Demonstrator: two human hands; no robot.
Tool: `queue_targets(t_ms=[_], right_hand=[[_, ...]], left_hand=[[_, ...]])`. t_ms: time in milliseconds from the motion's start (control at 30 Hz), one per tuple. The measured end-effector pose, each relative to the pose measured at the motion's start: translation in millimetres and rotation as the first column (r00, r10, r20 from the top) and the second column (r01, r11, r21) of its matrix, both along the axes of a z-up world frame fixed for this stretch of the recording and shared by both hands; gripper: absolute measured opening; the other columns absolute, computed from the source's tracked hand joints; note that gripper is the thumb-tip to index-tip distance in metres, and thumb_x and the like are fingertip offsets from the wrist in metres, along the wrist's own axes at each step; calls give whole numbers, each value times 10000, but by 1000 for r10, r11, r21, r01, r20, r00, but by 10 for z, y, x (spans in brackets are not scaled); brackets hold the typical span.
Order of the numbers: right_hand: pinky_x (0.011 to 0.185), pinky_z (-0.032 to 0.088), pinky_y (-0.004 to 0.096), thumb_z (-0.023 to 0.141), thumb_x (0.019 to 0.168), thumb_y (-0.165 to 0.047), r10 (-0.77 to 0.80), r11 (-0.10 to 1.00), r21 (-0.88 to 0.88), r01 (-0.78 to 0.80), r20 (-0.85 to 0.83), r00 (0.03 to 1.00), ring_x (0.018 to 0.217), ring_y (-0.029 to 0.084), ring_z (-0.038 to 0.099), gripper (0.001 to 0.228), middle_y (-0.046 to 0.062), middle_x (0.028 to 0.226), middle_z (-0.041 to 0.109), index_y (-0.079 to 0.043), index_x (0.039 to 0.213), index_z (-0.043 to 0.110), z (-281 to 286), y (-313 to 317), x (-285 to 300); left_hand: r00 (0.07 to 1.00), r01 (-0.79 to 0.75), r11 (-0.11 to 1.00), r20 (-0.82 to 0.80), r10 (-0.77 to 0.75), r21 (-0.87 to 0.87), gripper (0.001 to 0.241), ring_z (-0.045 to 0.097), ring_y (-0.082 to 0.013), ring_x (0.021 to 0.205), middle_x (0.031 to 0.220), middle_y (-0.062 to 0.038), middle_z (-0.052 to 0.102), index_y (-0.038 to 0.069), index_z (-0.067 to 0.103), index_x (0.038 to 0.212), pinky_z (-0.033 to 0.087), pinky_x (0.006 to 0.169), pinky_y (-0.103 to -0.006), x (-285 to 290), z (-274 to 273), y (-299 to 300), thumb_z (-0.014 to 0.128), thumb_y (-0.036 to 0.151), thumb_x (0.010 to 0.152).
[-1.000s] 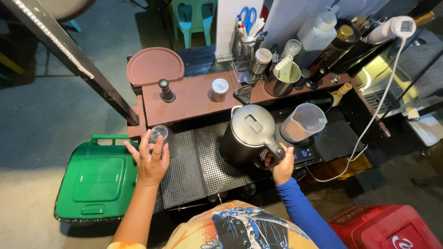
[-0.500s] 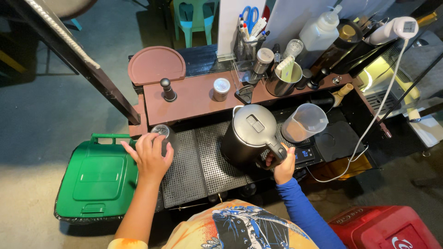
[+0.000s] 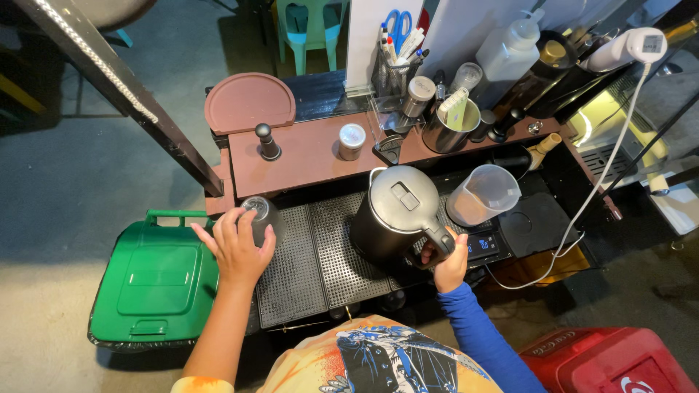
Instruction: The person pours a white powder from a green packet into a plastic measuring cup, then adds a brown powder from a jar using a spoon. They pour hot water from a kettle into the cup and use a handheld frother to mix the contents.
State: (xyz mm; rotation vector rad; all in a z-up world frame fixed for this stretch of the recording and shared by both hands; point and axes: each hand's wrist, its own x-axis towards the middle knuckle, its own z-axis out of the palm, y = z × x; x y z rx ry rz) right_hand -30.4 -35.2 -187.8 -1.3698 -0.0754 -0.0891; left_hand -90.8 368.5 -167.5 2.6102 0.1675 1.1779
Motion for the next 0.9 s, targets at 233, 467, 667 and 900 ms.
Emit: queue_targets(t_ms=[233,467,667,900], right_hand=[[585,452,341,156,1096,-526,-3,1000,15,3,-23,1000,621,219,531,702,120,726,562,9,958,589,-18,-3,2],[586,453,346,147,1103,-507,10,1000,23,-10,-14,1000,620,222,528,694,116,732,559,12,966,588,-55,-15,20],[595,454,340,132,1110,-515,17,1000,-12,-18,-8,1000,622,221,533,710,116,728,561,11,961,585,-30,-17,6],[596,449,339,142,1094,-518,16,1000,-9,-17,-14,1000,622,221,537,710,112,734,565,15,1006,603,4,-10,7]], left_hand=[[998,-1,1000,-64,0,-16,362,564,-279,1261,1222,-28,617,145,639,1113,17,1225,-740,-2,24,-10,803,310,836],[998,3,1000,-63,-5,-31,458,551,-284,1290,1256,-41,613,116,641,1217,4,1214,-744,2,43,-20,793,336,845],[995,-16,1000,-103,13,-23,400,542,-276,1300,1229,-27,613,157,654,1157,-3,1212,-745,-1,37,-24,802,336,832],[1000,27,1000,15,-27,-2,415,507,-322,1337,1293,-98,585,161,642,1198,43,1215,-726,-35,57,-25,798,323,849]])
